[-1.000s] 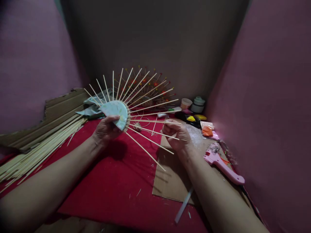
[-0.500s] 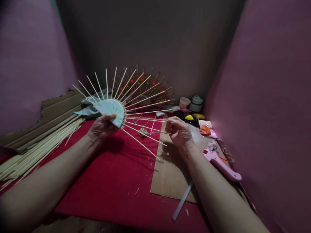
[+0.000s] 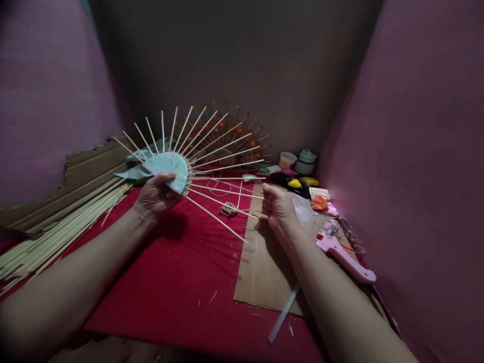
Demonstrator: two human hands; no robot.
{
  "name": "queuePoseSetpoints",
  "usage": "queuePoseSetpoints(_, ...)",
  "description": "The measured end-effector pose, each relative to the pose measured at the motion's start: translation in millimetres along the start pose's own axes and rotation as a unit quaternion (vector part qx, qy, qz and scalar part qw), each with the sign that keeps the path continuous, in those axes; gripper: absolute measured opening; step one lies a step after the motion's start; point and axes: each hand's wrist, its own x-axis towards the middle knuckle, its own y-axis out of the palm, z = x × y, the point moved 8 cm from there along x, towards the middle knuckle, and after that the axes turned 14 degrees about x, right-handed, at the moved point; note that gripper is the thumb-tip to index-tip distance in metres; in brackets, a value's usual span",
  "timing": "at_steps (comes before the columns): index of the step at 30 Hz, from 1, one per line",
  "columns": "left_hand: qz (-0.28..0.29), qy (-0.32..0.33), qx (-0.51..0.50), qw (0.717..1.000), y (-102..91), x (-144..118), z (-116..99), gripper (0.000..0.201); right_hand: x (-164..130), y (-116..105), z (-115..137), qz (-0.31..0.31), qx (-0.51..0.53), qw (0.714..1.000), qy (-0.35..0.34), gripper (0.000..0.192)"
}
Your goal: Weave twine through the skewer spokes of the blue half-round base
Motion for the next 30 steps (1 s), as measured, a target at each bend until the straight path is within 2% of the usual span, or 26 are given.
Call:
queuePoseSetpoints(3, 0.014, -0.002, -0.012, 1.000, 7.1, -3.5, 0.2, 0.008, -2.1, -0.8, -8.2, 0.012, -0.100, 0.995, 0.012, 0.021)
queuePoseSetpoints(6, 0.022, -0.014, -0.020, 0.999, 17.2, -9.2, 3.4, 0.007, -4.9, 3.1, -14.6, 0.043, -0.216, 0.975, 0.001, 0.016)
queuePoseSetpoints(8, 0.032, -0.019, -0.023, 0.999, 27.1, -14.7, 6.0, 0.006, -8.6, 10.5, -11.2, 0.060, -0.278, 0.958, -0.044, 0.012)
queuePoseSetpoints(10, 0.046, -0.020, -0.026, 0.998, 39.0, -21.5, 8.7, 0.005, -15.8, 21.4, 0.7, 0.063, -0.322, 0.937, -0.119, 0.007)
queuePoseSetpoints(12, 0.056, -0.031, -0.031, 0.997, 50.5, -28.9, 12.9, 0.005, -26.3, 35.7, 10.3, 0.084, -0.318, 0.930, -0.162, 0.009)
queuePoseSetpoints(14, 0.059, -0.051, -0.034, 0.996, 58.9, -35.4, 18.4, 0.006, -37.3, 52.3, 8.9, 0.154, -0.252, 0.946, -0.133, 0.016)
queuePoseSetpoints(16, 0.060, -0.069, -0.033, 0.995, 63.7, -39.7, 22.8, 0.005, -46.5, 62.4, -4.5, 0.208, -0.199, 0.957, -0.033, 0.019)
queuePoseSetpoints(18, 0.061, -0.073, -0.028, 0.995, 65.3, -41.0, 24.7, 0.003, -54.4, 65.3, -21.0, 0.238, -0.176, 0.953, 0.066, 0.020)
queuePoseSetpoints(20, 0.062, -0.066, -0.025, 0.996, 64.3, -39.7, 24.5, 0.004, -57.3, 62.8, -31.4, 0.243, -0.147, 0.951, 0.119, 0.022)
queuePoseSetpoints(24, 0.068, -0.046, -0.027, 0.996, 61.5, -34.9, 22.2, 0.009, -52.4, 55.4, -36.8, 0.219, -0.035, 0.967, 0.127, 0.011)
queuePoseSetpoints(30, 0.099, -0.058, -0.022, 0.993, 67.9, -38.3, 27.9, 0.007, -60.0, 60.4, -60.4, 0.232, -0.075, 0.957, 0.154, 0.019)
